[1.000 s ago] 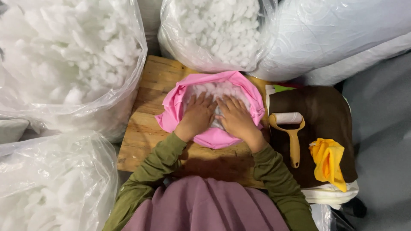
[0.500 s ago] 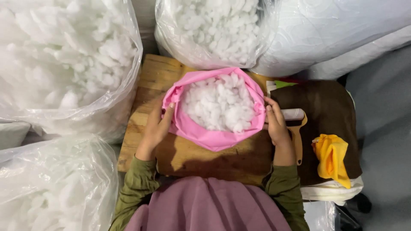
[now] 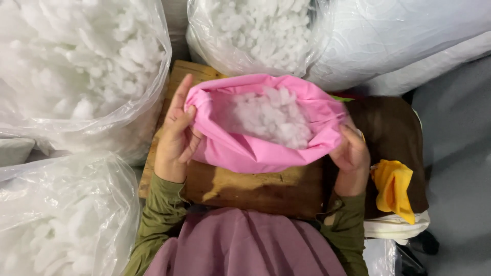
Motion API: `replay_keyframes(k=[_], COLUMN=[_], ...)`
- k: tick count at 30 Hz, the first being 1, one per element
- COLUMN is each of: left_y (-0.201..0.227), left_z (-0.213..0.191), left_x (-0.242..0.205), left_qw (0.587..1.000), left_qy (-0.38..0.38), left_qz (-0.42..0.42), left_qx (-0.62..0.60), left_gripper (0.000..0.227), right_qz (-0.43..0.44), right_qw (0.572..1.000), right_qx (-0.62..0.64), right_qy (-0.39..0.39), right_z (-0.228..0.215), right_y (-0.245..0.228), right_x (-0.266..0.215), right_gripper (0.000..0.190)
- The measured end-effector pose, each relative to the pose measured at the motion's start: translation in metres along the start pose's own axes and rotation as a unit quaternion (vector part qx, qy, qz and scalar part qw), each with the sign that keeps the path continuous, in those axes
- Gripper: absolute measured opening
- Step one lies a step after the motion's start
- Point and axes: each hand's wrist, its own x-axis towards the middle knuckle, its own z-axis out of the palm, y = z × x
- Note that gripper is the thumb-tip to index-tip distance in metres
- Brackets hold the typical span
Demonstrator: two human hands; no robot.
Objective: The person smooths a pink fabric on a wooden board using a lint roller, then folds it into a pouch shape. They repeatedly take handfuls of white cotton from large plastic bags and stuff them into the pink pouch, pressing and adjusting the filling to distribute it evenly.
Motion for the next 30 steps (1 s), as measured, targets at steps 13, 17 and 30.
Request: replay_keyframes(k=[13, 17, 30], left_y=[-0.028, -0.052, -0.027], left_z=[-0.016, -0.023, -0.024], left_x=[0.026, 0.028, 0.005], left_qw=[0.99, 0.998, 0.966], left_qy=[-0.013, 0.002, 0.092], left_qz=[0.061, -0.012, -0.013], left_qx=[-0.123, -0.066, 0.242], left_gripper=[0.057, 0.047, 0.037], right_qz=[-0.224, -0.153, -0.232], right_qw=[0.968, 0.979, 0.91], right_qx=[0.015, -0.137, -0.324], right_qy=[-0.112, -0.012, 0.111], right_z=[0.066, 0.072, 0.053], right_y=[-0.029, -0.008, -0.021], right_x=[-0.051, -0.036, -0.027], right_gripper=[0.051, 0.016, 0.043])
